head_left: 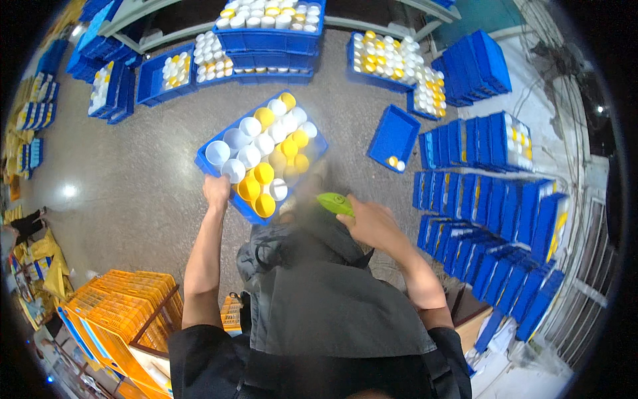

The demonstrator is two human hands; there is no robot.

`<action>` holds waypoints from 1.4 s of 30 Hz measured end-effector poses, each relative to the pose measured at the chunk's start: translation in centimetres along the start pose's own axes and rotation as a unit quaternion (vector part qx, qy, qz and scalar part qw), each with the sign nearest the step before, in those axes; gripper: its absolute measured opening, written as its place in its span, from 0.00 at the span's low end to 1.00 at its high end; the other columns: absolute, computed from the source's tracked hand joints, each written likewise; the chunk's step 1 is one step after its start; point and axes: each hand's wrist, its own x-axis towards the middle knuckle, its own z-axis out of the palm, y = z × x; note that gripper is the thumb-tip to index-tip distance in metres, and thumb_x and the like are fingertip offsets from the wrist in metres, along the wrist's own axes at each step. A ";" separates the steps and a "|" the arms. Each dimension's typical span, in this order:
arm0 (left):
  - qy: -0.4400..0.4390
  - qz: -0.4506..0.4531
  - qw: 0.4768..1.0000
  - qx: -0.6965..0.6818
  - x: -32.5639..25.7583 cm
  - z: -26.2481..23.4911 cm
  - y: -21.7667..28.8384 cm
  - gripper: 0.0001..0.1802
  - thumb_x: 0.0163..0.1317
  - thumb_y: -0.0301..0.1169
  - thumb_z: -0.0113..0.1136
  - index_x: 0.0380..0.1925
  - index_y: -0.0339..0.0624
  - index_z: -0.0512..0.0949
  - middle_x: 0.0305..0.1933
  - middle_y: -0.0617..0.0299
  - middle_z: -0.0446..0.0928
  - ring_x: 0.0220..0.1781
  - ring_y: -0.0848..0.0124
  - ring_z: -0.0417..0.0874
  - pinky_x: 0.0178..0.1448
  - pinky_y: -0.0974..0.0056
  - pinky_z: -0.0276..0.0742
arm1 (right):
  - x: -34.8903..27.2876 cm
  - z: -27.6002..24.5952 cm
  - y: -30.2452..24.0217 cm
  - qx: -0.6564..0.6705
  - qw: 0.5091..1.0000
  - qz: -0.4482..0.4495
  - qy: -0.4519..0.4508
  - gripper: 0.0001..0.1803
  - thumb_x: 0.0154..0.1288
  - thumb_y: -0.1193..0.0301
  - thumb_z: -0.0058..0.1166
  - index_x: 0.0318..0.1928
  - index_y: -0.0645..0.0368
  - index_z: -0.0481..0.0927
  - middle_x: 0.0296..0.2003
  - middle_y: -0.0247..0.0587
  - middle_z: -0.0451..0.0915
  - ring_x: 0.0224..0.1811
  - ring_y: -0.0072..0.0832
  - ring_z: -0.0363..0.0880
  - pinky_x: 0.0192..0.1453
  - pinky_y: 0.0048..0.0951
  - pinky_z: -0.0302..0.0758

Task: The person repeatedly picks up blue trays filled with white and yellow plastic caps, shakes them to settle the contents, and places them on a conveyor or table. They also use a green handheld device to scan or inspect the trays. The person moves between stacks of trays and a processing area, handling multiple trays in sequence.

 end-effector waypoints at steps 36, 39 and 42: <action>-0.039 -0.039 0.839 -0.542 47.1 -13.5 39.9 0.26 0.65 0.27 0.53 0.62 0.28 0.67 0.59 0.47 0.75 0.57 0.55 0.80 0.59 0.54 0.78 | 41.0 -37.4 -7.2 0.057 0.984 0.073 0.154 0.27 0.70 0.53 0.49 0.59 0.62 0.72 0.31 0.61 0.83 0.39 0.58 0.82 0.45 0.53 0.76; -0.039 -0.080 0.820 -0.565 54.9 -8.7 48.4 0.20 0.63 0.29 0.57 0.53 0.31 0.75 0.49 0.51 0.79 0.45 0.60 0.83 0.38 0.58 0.83 | 42.5 -36.3 -5.9 0.080 0.980 0.124 0.133 0.27 0.70 0.52 0.49 0.59 0.61 0.72 0.32 0.60 0.83 0.41 0.57 0.82 0.45 0.52 0.76; -0.011 -0.112 0.849 -0.516 60.6 -5.4 55.3 0.22 0.64 0.36 0.61 0.52 0.30 0.75 0.48 0.52 0.78 0.35 0.63 0.81 0.31 0.59 0.82 | 42.8 -35.3 -4.4 0.124 0.972 0.163 0.118 0.27 0.70 0.53 0.50 0.59 0.61 0.73 0.33 0.57 0.84 0.42 0.54 0.83 0.45 0.50 0.77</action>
